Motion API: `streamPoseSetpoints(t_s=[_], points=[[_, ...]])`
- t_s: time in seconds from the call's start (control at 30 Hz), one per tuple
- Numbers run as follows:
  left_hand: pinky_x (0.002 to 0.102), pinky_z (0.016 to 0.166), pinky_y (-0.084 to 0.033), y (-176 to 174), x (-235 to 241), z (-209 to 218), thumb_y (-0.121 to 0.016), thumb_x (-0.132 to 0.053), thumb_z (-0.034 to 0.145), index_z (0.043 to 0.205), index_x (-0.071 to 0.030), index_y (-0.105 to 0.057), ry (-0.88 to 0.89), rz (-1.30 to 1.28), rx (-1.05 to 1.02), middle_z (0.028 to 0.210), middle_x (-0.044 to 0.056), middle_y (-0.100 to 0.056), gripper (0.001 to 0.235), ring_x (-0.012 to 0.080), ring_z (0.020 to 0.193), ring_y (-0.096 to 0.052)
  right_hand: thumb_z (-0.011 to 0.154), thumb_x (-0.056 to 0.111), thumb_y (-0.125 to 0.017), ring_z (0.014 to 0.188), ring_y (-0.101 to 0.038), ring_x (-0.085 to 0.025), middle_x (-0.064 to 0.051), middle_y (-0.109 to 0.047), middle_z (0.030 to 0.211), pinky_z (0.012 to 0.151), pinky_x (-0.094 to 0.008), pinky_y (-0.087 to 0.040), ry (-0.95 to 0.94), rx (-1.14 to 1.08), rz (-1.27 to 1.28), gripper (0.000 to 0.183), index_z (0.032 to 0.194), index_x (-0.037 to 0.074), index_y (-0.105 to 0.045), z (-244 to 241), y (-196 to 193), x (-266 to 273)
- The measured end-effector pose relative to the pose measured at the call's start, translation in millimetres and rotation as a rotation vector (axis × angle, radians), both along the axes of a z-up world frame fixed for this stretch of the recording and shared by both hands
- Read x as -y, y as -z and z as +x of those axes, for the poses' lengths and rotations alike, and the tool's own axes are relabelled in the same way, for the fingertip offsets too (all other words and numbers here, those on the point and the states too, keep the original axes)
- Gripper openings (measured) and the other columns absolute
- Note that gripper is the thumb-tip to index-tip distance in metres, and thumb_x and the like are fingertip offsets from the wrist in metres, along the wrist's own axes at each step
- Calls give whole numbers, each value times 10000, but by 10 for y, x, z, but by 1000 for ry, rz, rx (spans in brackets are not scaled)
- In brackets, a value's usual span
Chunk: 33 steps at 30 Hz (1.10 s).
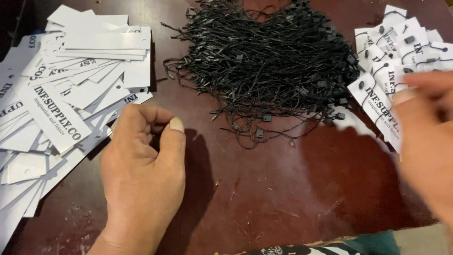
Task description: Attaching plastic loop fasteners to paper clothing tags by threading them through pre-punched holes and snapping them shut.
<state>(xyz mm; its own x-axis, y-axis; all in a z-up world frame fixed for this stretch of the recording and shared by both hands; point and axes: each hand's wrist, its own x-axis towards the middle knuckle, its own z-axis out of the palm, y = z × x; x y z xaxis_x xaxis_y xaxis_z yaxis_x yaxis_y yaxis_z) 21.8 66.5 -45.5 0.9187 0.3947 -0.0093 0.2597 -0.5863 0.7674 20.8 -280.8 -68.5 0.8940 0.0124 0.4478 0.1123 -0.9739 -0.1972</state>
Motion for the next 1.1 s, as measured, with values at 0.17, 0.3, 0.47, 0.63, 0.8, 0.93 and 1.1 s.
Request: streamPoseSetpoints(t_s=[0.17,0.3,0.47,0.63,0.8,0.93,1.1], points=[[343,795,-493,1,-34,-20,-609,-292,909,959,-209,-650,-5,-14,4,888,-88,-727,105,120,845,-675,1003,-66,-673,831,-650,-287,-210,-698,975,762,-387,-502,-353,-9,101,156,1125,-124,-752,-129,-264,-939],[340,766,-488,39,-62,-32,-601,-273,913,940,-193,-638,37,-34,84,859,-75,-707,92,128,817,-657,986,75,-681,856,-663,-234,-113,-689,1026,753,-333,-515,-469,-31,-52,222,1179,8,-767,-121,-163,-1070],[328,752,-488,49,-63,-23,-602,-282,909,929,-206,-638,22,-54,62,845,-88,-700,86,116,807,-646,995,173,-652,662,-590,-192,-33,-622,918,576,-319,-489,-577,-2,-150,278,1230,87,-771,-41,-125,-1265],[326,767,-499,53,-73,-25,-603,-281,901,934,-206,-637,38,-71,64,847,-89,-719,89,115,808,-665,984,135,-659,649,-580,-180,-16,-587,909,582,-300,-505,-580,-8,-157,263,1217,102,-775,-21,-97,-1331],[331,747,-504,73,-76,-23,-602,-276,902,922,-208,-625,51,-44,71,827,-96,-715,75,117,788,-667,1004,123,-621,703,-602,-188,-60,-621,935,629,-297,-505,-610,-18,-105,230,1169,39,-759,-29,-114,-1331],[327,730,-510,75,-69,-33,-603,-267,911,925,-199,-617,66,-41,85,828,-95,-711,71,111,789,-661,1019,124,-616,706,-602,-216,-110,-633,1007,692,-319,-506,-570,-50,-31,281,1251,-4,-710,-60,-110,-1304],[333,721,-512,62,-58,-32,-599,-272,916,932,-203,-619,77,-29,52,824,-98,-709,73,113,782,-663,1007,108,-636,739,-635,-171,-31,-627,937,667,-297,-515,-512,-126,-3,94,1036,82,-722,10,-82,-1294]])
